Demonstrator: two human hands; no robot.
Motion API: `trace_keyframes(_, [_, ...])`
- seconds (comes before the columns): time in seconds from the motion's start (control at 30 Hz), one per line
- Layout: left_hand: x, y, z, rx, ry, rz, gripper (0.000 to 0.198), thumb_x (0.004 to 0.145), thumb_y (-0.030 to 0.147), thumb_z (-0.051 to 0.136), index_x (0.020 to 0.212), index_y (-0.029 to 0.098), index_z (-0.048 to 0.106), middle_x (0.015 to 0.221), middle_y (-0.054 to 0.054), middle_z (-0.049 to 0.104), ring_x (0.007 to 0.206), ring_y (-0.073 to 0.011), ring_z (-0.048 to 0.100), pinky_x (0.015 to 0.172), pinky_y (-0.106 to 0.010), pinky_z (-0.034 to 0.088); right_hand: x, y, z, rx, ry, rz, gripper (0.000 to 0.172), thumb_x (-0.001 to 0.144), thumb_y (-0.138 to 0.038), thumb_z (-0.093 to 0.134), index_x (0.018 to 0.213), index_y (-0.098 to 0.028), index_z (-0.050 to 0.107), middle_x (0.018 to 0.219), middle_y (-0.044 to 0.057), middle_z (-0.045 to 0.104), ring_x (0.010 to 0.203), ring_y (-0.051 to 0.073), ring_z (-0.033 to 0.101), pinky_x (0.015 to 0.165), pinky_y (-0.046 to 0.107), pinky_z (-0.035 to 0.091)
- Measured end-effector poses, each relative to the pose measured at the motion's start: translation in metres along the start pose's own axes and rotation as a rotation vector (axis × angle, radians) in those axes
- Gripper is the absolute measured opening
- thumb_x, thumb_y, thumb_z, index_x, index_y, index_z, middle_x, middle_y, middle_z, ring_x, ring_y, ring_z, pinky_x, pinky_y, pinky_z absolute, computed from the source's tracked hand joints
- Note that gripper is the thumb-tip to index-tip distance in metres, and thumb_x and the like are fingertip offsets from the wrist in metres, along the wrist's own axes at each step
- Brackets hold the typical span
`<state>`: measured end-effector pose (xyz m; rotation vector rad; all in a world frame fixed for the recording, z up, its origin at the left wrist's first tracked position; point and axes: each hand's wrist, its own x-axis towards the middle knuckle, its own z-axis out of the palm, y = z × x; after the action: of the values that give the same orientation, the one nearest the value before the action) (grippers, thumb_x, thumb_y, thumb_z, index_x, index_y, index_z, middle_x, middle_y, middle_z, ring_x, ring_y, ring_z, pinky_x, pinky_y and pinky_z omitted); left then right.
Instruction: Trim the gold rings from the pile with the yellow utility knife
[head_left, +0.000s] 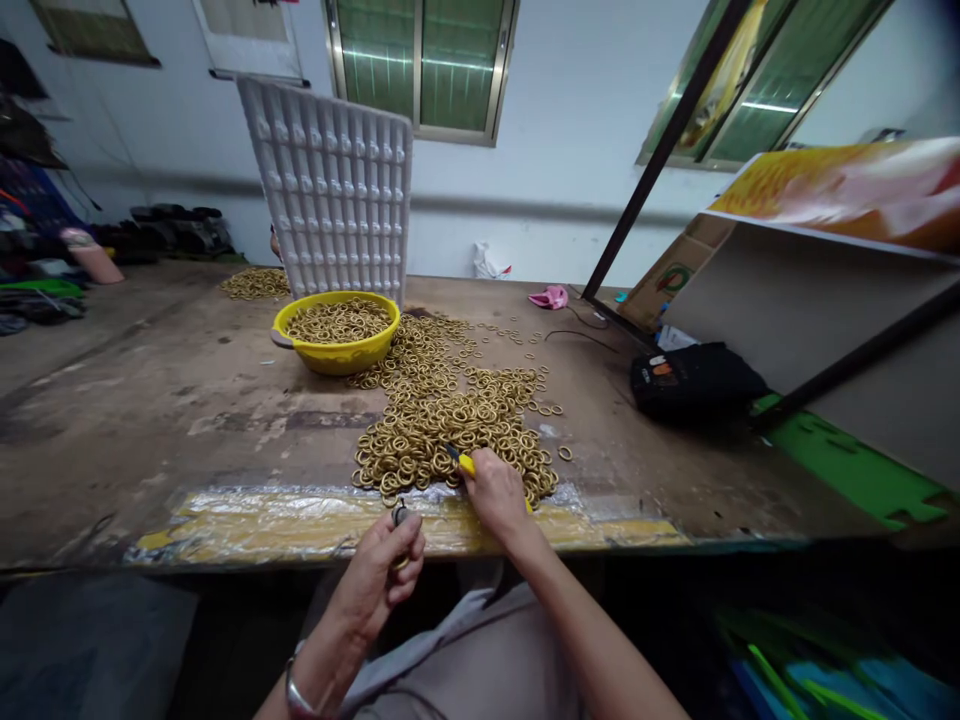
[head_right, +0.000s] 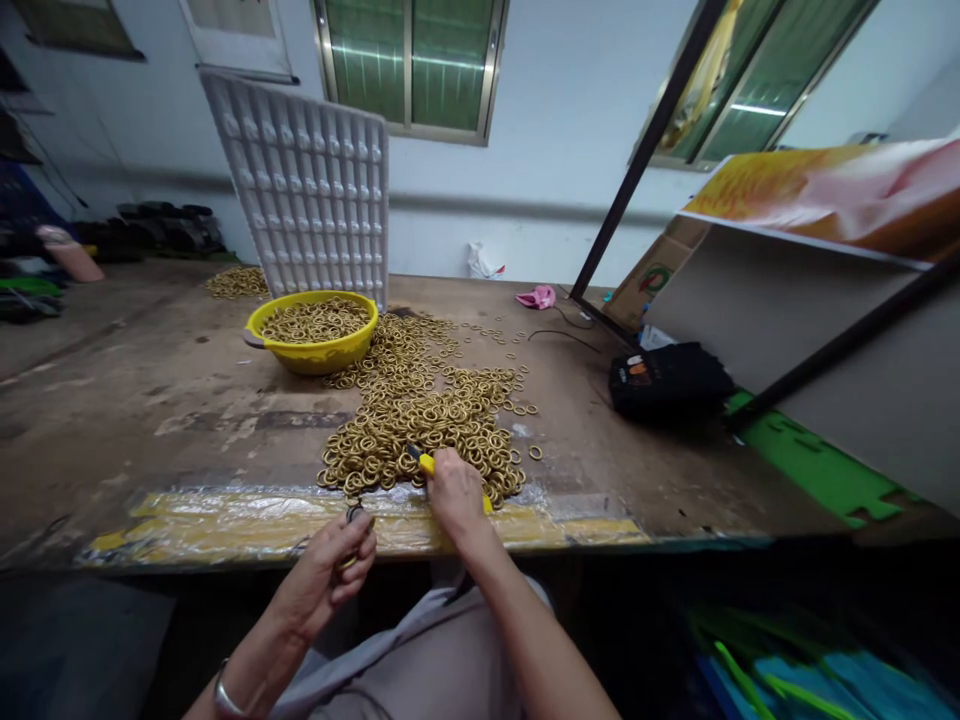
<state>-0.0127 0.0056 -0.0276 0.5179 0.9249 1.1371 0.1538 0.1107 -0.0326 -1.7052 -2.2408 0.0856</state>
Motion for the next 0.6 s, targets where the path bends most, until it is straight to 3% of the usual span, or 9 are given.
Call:
trace_keyframes(0.1, [0.000,0.000,-0.004,-0.077,0.002,-0.035,0.033,0.077,0.041,0.070,0.076,0.017,0.046,0.065,0.004,0.051,0.041,-0.0024,0.037,0.032,-0.011,0.020,0.003,0.003,0.002,0.135,0.038,0.004,0.011,0.086,-0.016,0.053,0.077,-0.017,0.059,0.081,0.005,0.063,0.069,0.015,0.055,0.063,0.025,0.033])
trace_keyframes(0.2, [0.003,0.003,-0.005,-0.183,-0.024,-0.123,0.032,0.076,0.042,0.069,0.081,0.014,0.053,0.070,-0.002,0.059,0.046,-0.0059,0.048,0.033,-0.013,0.025,0.001,0.002,0.000,0.518,0.094,0.062,0.020,0.084,-0.024,0.054,0.065,-0.017,0.054,0.063,0.000,0.053,0.058,0.012,0.047,0.059,0.023,0.034])
trace_keyframes(0.27, [0.007,0.004,-0.003,-0.185,-0.002,-0.119,0.034,0.076,0.043,0.070,0.085,0.012,0.056,0.075,-0.005,0.062,0.051,-0.0073,0.052,0.033,-0.012,0.027,-0.003,-0.003,-0.004,0.880,0.035,0.153,0.025,0.082,-0.033,0.057,0.063,-0.018,0.051,0.054,-0.004,0.045,0.050,0.009,0.040,0.051,0.022,0.032])
trace_keyframes(0.4, [0.011,0.008,0.006,-0.060,0.052,-0.013,0.035,0.072,0.041,0.075,0.083,0.015,0.053,0.069,0.000,0.061,0.046,-0.0047,0.049,0.032,-0.010,0.025,-0.013,-0.019,-0.011,1.488,-0.231,0.311,0.030,0.075,-0.043,0.066,0.073,-0.019,0.049,0.044,-0.011,0.035,0.037,0.005,0.028,0.037,0.018,0.024])
trace_keyframes(0.6, [0.009,0.015,0.013,0.035,0.036,0.109,0.036,0.075,0.043,0.073,0.084,0.018,0.049,0.066,0.003,0.060,0.037,-0.0019,0.041,0.031,-0.010,0.022,-0.021,-0.032,-0.012,1.750,-0.292,0.314,0.034,0.071,-0.040,0.075,0.074,-0.018,0.049,0.049,-0.011,0.036,0.036,0.003,0.029,0.034,0.015,0.024])
